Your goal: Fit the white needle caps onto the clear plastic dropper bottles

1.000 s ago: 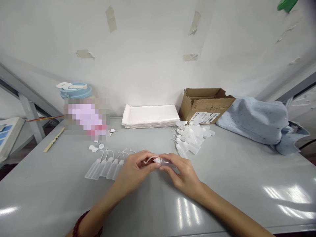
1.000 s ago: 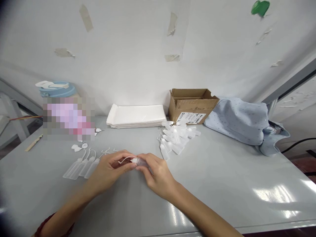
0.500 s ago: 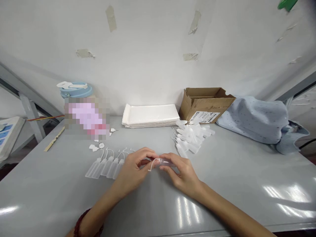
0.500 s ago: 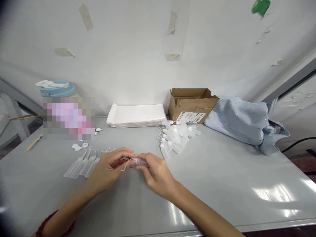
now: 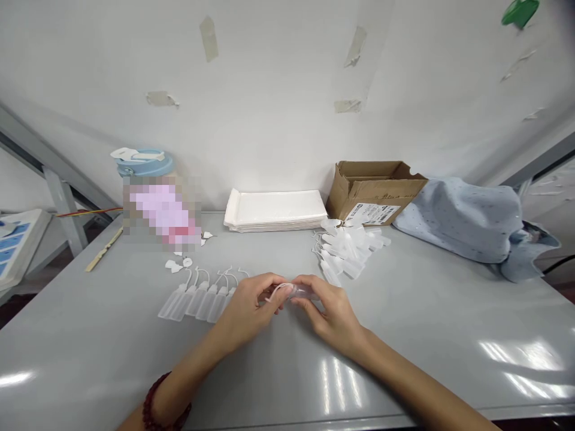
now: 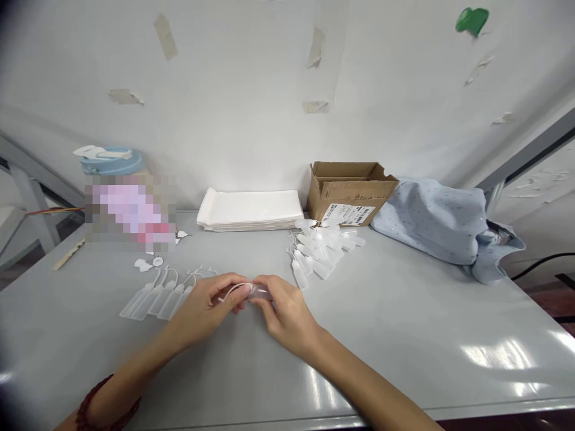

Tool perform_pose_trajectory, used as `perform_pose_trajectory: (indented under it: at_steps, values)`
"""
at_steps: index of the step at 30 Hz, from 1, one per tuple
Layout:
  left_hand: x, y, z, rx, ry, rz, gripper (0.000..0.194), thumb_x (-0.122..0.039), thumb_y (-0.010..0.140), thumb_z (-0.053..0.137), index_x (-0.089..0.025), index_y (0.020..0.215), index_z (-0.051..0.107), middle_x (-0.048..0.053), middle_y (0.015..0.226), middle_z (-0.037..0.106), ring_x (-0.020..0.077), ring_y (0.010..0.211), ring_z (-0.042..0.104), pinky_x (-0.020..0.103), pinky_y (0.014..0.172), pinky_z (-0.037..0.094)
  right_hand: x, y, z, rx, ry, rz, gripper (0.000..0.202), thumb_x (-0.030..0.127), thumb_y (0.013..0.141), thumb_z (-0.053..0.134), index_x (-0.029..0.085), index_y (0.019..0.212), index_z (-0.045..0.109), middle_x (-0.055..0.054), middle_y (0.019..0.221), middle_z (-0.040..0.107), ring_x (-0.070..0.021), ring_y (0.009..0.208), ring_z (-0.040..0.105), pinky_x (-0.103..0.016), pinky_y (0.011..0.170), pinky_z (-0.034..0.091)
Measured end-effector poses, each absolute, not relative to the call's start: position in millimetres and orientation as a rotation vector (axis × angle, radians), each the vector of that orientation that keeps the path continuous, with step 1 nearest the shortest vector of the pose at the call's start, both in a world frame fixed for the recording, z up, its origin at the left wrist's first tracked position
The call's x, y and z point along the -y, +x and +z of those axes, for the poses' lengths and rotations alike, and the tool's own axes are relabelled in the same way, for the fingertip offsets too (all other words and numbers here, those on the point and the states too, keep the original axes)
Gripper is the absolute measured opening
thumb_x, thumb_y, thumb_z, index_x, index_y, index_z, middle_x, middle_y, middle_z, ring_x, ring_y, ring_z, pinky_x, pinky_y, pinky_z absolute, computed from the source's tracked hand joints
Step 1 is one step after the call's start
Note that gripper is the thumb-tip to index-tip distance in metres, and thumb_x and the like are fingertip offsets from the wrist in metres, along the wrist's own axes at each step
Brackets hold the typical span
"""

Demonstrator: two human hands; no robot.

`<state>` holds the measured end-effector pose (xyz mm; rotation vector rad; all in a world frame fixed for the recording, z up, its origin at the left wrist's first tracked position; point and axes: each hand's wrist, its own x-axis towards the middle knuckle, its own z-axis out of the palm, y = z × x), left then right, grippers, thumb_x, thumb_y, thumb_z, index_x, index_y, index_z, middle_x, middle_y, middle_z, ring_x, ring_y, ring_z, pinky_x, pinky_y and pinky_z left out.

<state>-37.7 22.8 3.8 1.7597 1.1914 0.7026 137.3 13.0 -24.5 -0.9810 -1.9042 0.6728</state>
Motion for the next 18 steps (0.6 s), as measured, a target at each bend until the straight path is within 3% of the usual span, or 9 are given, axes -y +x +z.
perform_pose_trajectory:
  at_steps: [7,9,12,18]
  values:
    - [-20.9,-37.8,-9.9,-1.040,2.343,1.019,0.021,-0.015,0.090,0.041,-0.017,0.098,0.060,0.009,0.091,0.065,0.0181,0.084,0.059,0.029,0.076,0.046,-19.2,146.7,-9.6,1.846,-1.080,1.077,0.012,0.024,0.086,0.057,0.018,0.095,0.063,0.001,0.066,0.065,-0.0120,0.053,0.057,-0.022,0.049,0.045]
    - [-20.7,-37.6,-11.2,-1.091,2.299,1.050,0.017,-0.018,0.091,0.044,-0.017,0.099,0.058,0.007,0.090,0.064,0.0168,0.081,0.059,0.027,0.074,0.047,-19.8,147.7,-10.8,1.882,-1.070,0.932,0.013,0.023,0.086,0.057,0.019,0.097,0.061,-0.001,0.073,0.066,-0.0131,0.059,0.059,-0.022,0.050,0.045]
    - [-19.9,-37.2,-9.1,-1.193,2.135,0.945,0.016,-0.025,0.093,0.044,-0.018,0.088,0.058,0.002,0.078,0.062,0.0133,0.068,0.056,0.022,0.058,0.044,-19.5,146.9,-18.1,2.002,-0.987,0.555,0.016,0.019,0.088,0.053,0.020,0.103,0.057,-0.004,0.082,0.067,-0.0157,0.068,0.061,-0.025,0.057,0.049]
    - [-16.3,-35.3,-4.0,-1.170,2.056,0.858,0.023,-0.028,0.092,0.044,-0.017,0.076,0.057,-0.001,0.065,0.052,0.0114,0.059,0.048,0.019,0.046,0.035,-18.5,144.5,-27.3,2.108,-0.860,0.159,0.021,0.013,0.091,0.046,0.016,0.112,0.050,-0.007,0.077,0.062,-0.0166,0.066,0.059,-0.027,0.058,0.051]
